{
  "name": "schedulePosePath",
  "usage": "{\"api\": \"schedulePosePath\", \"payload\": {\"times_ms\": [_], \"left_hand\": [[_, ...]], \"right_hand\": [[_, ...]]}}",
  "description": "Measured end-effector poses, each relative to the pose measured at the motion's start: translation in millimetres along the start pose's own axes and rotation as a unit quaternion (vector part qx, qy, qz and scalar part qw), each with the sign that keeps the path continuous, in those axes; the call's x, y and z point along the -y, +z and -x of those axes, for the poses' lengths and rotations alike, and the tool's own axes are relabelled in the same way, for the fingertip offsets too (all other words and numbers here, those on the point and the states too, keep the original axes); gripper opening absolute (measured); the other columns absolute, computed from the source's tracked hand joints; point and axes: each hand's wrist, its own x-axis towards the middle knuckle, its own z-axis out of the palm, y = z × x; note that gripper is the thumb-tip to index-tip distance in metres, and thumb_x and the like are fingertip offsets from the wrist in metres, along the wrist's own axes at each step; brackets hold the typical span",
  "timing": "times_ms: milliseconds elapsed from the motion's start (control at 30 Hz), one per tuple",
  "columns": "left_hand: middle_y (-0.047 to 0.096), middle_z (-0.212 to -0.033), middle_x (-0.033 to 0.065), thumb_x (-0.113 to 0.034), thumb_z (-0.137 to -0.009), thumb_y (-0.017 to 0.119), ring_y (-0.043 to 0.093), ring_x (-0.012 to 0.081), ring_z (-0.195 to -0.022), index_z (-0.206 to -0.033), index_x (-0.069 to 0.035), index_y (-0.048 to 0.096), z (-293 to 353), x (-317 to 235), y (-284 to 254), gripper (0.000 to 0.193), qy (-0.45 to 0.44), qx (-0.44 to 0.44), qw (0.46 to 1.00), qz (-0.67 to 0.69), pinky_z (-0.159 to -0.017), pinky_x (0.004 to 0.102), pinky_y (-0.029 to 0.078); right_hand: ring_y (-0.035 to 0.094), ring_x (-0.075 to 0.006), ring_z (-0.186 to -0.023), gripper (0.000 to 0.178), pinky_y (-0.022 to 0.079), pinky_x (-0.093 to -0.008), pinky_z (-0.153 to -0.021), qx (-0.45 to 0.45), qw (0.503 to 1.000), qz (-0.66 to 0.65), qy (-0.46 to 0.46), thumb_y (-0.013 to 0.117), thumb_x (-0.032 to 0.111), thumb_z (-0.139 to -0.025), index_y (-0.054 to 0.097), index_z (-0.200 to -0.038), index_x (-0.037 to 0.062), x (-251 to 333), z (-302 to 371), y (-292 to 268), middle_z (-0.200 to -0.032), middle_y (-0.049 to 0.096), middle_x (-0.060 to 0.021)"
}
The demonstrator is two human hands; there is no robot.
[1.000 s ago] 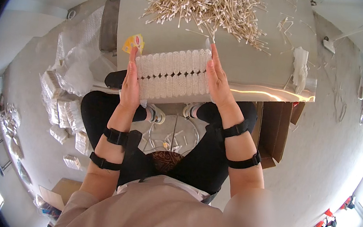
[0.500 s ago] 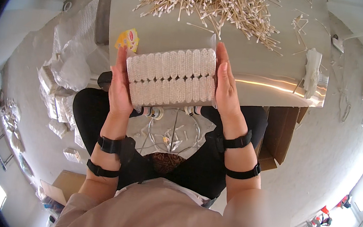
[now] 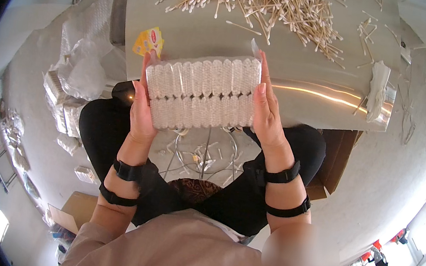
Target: The person packs cotton swabs into a plastic bag, seals it, and places it into a bin. They then separate a small plastic bag from a stack and insert a yellow packet into it.
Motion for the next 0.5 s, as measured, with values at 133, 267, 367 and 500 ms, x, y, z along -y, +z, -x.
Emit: {"api": "schedulePosePath", "payload": {"times_ms": [133,267,367,500], "left_hand": [[0.017,-0.155,0.0053,-0.051,-0.1,0.018,0.031,0.0189,-0.135,-0.152,-0.013,0.002,2,-3,-9,0.066,-0.003,0.055,0.998,-0.008,-0.111,0.0332,0.024],[0.022,-0.154,0.0065,-0.042,-0.103,0.02,0.026,0.0202,-0.138,-0.151,-0.009,0.011,2,4,-22,0.059,0.033,0.015,0.992,-0.124,-0.113,0.0344,0.022],[0.022,-0.154,0.0082,-0.038,-0.102,0.025,0.025,0.0222,-0.139,-0.15,-0.007,0.013,0,2,-23,0.058,0.081,0.012,0.972,-0.22,-0.113,0.0353,0.02],[0.022,-0.154,0.0116,-0.03,-0.101,0.034,0.022,0.0262,-0.142,-0.149,-0.003,0.018,-3,-9,-22,0.057,0.175,-0.001,0.897,-0.407,-0.114,0.0372,0.016]], "right_hand": [[0.011,-0.0232,-0.144,0.058,0.008,-0.035,-0.115,0.009,1.0,-0.004,0.006,0.027,0.032,-0.103,0.013,-0.148,-0.0019,3,0,6,-0.155,0.019,-0.0129],[0.011,-0.0226,-0.144,0.058,0.008,-0.0342,-0.115,0.012,1.0,0.005,0.004,0.028,0.032,-0.103,0.012,-0.149,-0.0011,3,1,11,-0.155,0.018,-0.0128],[0.012,-0.0217,-0.144,0.058,0.008,-0.0335,-0.114,0.008,1.0,0.009,0.009,0.03,0.031,-0.103,0.014,-0.148,-0.0019,2,1,9,-0.155,0.019,-0.0125],[0.013,-0.0212,-0.143,0.057,0.009,-0.0333,-0.114,0.004,0.999,-0.039,0.017,0.031,0.029,-0.103,0.016,-0.148,-0.0029,7,-1,10,-0.154,0.02,-0.0125]]}}
